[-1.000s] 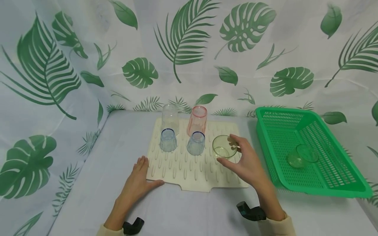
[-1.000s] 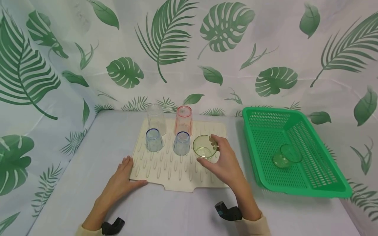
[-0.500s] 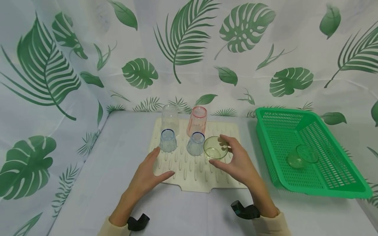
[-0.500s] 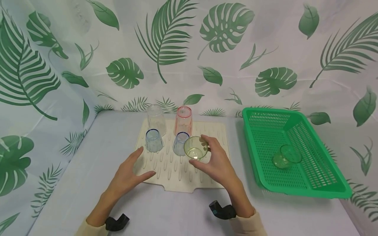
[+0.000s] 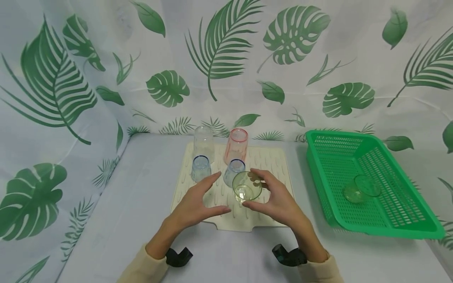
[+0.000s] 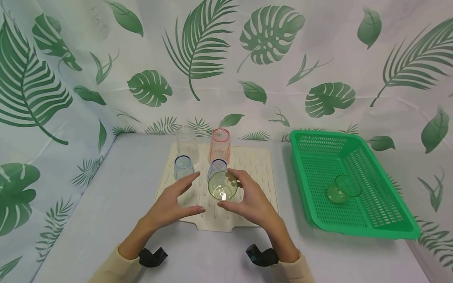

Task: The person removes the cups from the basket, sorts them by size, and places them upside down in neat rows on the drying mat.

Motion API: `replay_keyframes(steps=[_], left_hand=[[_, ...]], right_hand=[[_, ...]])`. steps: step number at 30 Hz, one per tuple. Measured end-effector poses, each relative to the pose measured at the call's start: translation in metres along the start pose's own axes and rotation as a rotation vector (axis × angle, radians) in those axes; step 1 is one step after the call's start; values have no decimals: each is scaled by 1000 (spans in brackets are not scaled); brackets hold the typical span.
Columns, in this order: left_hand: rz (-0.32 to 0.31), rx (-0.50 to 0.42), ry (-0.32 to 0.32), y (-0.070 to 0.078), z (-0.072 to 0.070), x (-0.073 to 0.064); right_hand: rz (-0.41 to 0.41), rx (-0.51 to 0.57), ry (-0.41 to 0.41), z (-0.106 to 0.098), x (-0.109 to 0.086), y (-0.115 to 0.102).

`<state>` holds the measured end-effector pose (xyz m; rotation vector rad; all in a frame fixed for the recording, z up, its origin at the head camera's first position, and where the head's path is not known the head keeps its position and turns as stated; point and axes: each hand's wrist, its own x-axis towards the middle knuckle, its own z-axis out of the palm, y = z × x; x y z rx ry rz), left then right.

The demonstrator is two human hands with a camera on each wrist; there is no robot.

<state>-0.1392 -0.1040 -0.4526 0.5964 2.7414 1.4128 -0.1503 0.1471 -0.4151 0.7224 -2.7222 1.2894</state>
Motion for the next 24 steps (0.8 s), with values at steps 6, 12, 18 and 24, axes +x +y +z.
replay_keyframes(steps=[6,12,18,24], left_hand=[[116,-78,-49,9,5,6],[159,-128,-88,9,6,4],[194,-175,-80,10,8,7],[182,-189,-78,10,11,9]], right_hand=[[-33,19,-50,9,0,-2],[-62,41,-97,14,-1,-4],[-52,22,-103,16,-2,-8],[-48,18,-113,17,-2,-9]])
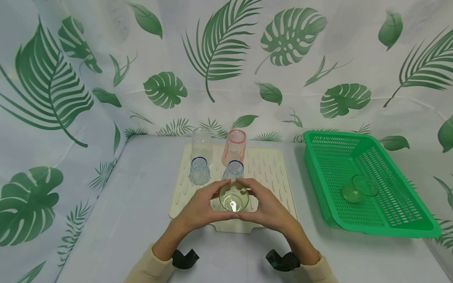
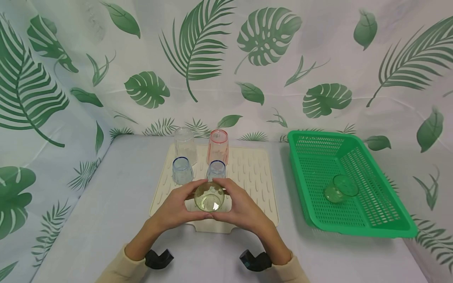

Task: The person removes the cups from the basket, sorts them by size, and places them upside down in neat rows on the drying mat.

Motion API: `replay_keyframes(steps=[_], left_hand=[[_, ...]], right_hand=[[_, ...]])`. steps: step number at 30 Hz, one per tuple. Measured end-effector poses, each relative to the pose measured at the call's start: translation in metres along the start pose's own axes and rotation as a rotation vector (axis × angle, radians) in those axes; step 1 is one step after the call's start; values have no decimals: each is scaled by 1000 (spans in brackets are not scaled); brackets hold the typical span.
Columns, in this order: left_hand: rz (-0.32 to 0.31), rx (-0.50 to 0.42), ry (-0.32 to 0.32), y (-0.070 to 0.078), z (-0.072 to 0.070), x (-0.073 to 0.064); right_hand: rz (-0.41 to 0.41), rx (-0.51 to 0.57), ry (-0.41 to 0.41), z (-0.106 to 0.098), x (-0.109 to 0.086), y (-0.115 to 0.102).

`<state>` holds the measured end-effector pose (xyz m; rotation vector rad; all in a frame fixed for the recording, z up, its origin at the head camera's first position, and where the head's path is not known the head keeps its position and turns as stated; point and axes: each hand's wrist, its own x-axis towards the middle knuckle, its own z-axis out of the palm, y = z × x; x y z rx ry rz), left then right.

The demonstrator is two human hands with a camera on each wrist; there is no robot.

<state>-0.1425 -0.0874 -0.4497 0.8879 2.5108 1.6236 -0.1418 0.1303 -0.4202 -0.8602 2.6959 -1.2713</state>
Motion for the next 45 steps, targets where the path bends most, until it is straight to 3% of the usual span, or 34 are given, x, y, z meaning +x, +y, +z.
replay_keyframes(steps=[5,9,13,18,26,34,38,45], left_hand=[[17,29,42,0,-1,-1],[33,37,81,0,-3,-1],[48,37,104,0,-6,-2],[54,31,108,1,-7,-2],[58,61,115,1,-11,-6],[-63,83,72,1,-17,-13],[-131,94,43,-1,-17,-16],[-140,136,18,-7,-15,-17]], right_hand=[[0,44,-29,2,0,4],[22,139,-68,8,2,15],[44,272,-128,25,5,33],[13,406,-167,47,6,47],[-60,420,-69,50,3,55],[-116,498,-11,25,-8,59],[-151,592,31,17,-9,54],[-203,793,47,18,-1,41]])
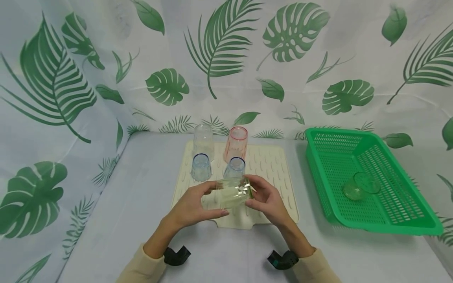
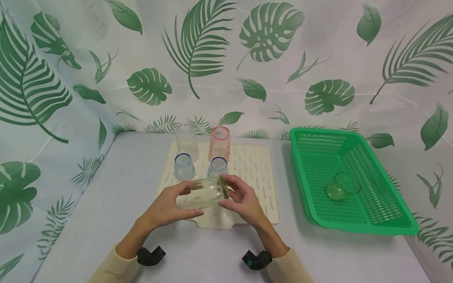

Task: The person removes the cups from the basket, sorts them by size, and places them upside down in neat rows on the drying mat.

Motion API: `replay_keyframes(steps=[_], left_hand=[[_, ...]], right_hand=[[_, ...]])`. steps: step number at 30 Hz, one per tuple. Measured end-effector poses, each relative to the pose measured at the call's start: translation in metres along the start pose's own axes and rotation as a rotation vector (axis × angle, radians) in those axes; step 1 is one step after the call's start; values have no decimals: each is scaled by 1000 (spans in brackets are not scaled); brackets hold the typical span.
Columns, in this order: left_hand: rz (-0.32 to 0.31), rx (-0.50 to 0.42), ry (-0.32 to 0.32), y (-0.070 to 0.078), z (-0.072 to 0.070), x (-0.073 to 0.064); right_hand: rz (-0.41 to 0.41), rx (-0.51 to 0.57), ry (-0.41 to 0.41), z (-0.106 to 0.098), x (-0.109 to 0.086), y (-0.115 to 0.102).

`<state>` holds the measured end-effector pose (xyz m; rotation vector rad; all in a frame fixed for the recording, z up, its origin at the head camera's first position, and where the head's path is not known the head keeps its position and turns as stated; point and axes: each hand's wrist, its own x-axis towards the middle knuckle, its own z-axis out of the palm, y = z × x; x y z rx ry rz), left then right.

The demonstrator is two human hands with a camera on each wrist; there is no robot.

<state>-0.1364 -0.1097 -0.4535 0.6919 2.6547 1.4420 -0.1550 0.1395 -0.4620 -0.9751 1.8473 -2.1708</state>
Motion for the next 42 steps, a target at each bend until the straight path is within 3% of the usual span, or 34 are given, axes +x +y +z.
replay_keyframes(steps=[9,19,24,34,42], left_hand=[[-41,19,17,-4,0,-2],[-106,285,115,-28,-10,-18],[-135,332,113,-48,-13,-26],[-284,390,100,-80,-15,-49],[-315,375,116,-96,-12,-56]], right_hand=[[-34,24,35,9,11,-1],[-96,-17,96,10,23,3],[-106,-122,146,12,31,7],[9,-277,167,26,45,13],[141,-397,135,50,55,5]])
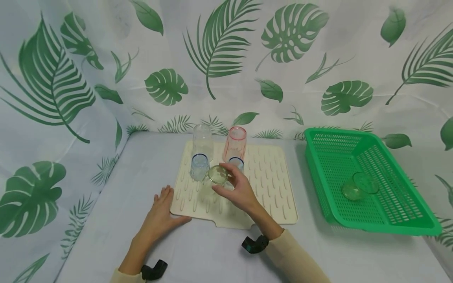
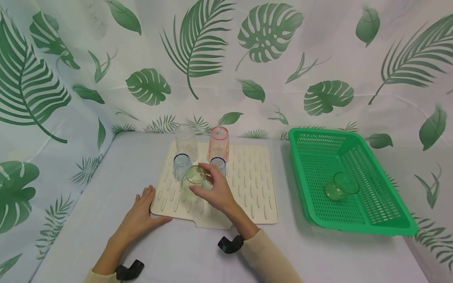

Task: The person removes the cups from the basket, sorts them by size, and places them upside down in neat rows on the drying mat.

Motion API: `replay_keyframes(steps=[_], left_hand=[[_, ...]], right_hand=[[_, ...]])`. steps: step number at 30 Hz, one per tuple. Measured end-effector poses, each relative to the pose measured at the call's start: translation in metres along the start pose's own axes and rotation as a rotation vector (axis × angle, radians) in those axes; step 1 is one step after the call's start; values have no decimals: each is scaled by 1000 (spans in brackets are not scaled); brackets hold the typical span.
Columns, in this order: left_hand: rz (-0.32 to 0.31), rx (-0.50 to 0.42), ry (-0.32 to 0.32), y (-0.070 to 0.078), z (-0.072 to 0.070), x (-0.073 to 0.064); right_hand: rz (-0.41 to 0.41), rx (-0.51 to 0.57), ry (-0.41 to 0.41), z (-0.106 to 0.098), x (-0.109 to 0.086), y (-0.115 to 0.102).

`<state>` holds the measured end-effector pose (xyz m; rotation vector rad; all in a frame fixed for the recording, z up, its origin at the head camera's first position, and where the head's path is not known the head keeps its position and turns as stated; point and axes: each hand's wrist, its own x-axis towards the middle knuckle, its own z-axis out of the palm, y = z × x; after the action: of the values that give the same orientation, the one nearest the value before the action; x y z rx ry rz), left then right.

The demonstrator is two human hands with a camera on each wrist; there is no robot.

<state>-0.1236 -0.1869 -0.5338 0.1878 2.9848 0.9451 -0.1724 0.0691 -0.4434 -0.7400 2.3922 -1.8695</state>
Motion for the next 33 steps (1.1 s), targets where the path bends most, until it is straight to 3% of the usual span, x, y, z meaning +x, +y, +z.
replay_keyframes(steps=[3,6,13,20,33], left_hand=[[-19,0,-12,-2,1,0],[-14,-3,-6,-3,1,-1],[12,2,29,-2,1,-2],[-19,0,1,-1,1,-4],[11,6,21,-2,1,-5]], right_hand=[[40,-26,-20,8,2,2],[27,-50,-20,15,5,8],[38,-124,-3,35,14,47],[18,-187,-33,48,16,51],[-17,-332,-36,60,17,58]])
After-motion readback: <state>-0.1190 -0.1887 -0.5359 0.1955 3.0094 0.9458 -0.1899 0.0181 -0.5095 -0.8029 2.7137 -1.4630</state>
